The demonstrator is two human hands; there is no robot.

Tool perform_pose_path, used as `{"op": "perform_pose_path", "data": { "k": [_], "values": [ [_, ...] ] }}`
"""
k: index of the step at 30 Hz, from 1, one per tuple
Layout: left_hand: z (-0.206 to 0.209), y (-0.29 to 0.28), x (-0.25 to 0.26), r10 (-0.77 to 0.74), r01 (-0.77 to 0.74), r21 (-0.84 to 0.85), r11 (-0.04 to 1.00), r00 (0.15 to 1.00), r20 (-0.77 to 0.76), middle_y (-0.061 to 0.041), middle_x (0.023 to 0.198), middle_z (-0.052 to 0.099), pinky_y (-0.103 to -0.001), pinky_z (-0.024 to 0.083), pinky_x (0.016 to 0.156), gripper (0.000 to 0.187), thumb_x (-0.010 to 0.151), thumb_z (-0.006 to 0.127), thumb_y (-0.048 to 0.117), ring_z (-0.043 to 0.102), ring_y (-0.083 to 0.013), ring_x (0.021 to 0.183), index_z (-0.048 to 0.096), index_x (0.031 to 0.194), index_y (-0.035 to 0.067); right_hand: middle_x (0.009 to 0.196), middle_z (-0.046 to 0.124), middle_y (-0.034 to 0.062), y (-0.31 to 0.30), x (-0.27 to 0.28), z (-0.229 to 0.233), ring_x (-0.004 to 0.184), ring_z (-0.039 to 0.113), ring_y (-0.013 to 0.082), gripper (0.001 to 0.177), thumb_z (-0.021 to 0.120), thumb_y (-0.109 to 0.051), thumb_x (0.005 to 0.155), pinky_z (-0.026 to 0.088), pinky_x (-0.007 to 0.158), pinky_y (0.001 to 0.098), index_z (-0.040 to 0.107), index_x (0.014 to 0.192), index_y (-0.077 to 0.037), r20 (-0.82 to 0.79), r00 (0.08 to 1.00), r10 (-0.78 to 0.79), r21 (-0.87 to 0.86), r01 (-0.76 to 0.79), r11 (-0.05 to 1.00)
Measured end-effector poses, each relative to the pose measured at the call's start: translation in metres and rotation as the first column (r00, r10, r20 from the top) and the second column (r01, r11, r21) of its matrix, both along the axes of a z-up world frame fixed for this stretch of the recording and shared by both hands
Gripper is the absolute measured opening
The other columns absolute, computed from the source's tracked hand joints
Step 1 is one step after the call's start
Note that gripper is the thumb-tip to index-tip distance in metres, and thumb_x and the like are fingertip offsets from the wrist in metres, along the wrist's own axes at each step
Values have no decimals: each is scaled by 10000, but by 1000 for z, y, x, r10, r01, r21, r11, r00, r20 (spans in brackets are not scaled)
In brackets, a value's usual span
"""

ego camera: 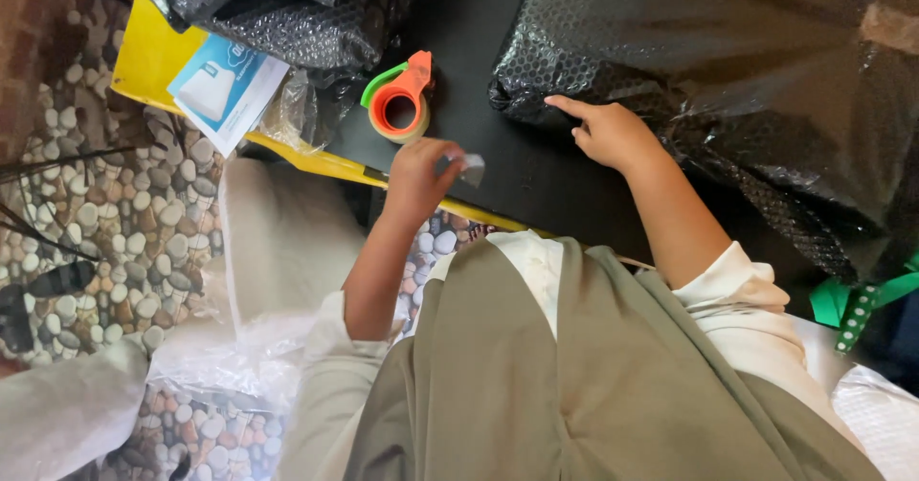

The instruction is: Wrapping a pillow in black bubble wrap and securing it with tape on a workbench.

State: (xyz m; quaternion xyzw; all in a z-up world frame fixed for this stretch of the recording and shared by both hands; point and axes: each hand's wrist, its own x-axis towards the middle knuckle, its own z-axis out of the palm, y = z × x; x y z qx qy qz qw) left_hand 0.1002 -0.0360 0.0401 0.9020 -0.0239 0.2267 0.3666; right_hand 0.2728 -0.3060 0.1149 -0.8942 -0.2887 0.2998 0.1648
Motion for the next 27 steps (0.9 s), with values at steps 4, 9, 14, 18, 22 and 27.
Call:
{"op": "perform_pose_path", "data": {
  "k": [4, 9, 14, 18, 22, 27],
  "values": [
    [-10, -17, 70, -31, 24, 87, 996, 997, 73, -9, 845, 728, -418, 558, 778, 262, 757, 891, 152, 711, -293, 847, 722, 956, 172, 966, 759, 218, 1, 3, -3, 870, 721, 391, 627, 539, -106, 1005, 584, 724, 489, 471, 1591, -319, 7, 1000, -23, 21, 23, 1000],
    [-32, -29, 132, -8, -2, 216, 976, 999, 48, 30, 820, 697, -404, 560, 742, 406, 622, 940, 156, 700, -264, 851, 694, 942, 205, 921, 771, 195, -1, 8, -6, 898, 729, 397, 614, 562, -149, 983, 589, 796, 494, 484, 1551, -369, 14, 1000, -13, -2, 13, 1000],
    [-52, -24, 157, -37, 40, 307, 951, 999, -17, 14, 896, 690, -407, 557, 770, 497, 581, 965, 220, 680, -272, 937, 675, 985, 197, 897, 771, 187, -1, 10, 7, 830, 734, 362, 600, 528, -129, 1000, 579, 760, 454, 501, 1552, -362, -43, 997, -67, 2, 67, 998],
    [-41, -26, 155, -22, 39, 365, 930, 998, -52, 16, 982, 682, -394, 551, 806, 525, 598, 975, 216, 649, -253, 1025, 673, 1027, 195, 889, 767, 186, -2, 12, 8, 806, 734, 362, 594, 533, -134, 998, 582, 740, 440, 503, 1547, -358, -57, 997, -56, 13, 57, 998],
    [-41, -30, 148, -29, 7, 393, 919, 998, 50, 27, 1116, 663, -360, 550, 803, 620, 603, 962, 259, 623, -235, 1060, 677, 1152, 231, 773, 734, 167, -6, 15, 3, 665, 690, 315, 598, 521, -135, 999, 559, 659, 401, 500, 1556, -353, -66, 997, -41, 32, 43, 999],
    [-38, -31, 142, -12, -69, 296, 953, 964, 265, -137, 1219, 558, -431, 514, 847, 746, 639, 977, 247, 611, -317, 977, 642, 1292, 113, 702, 707, 141, -9, 21, -5, 598, 670, 295, 605, 537, -131, 983, 548, 601, 396, 500, 1551, -336, -47, 999, 8, 41, -6, 999]
  ]
}}
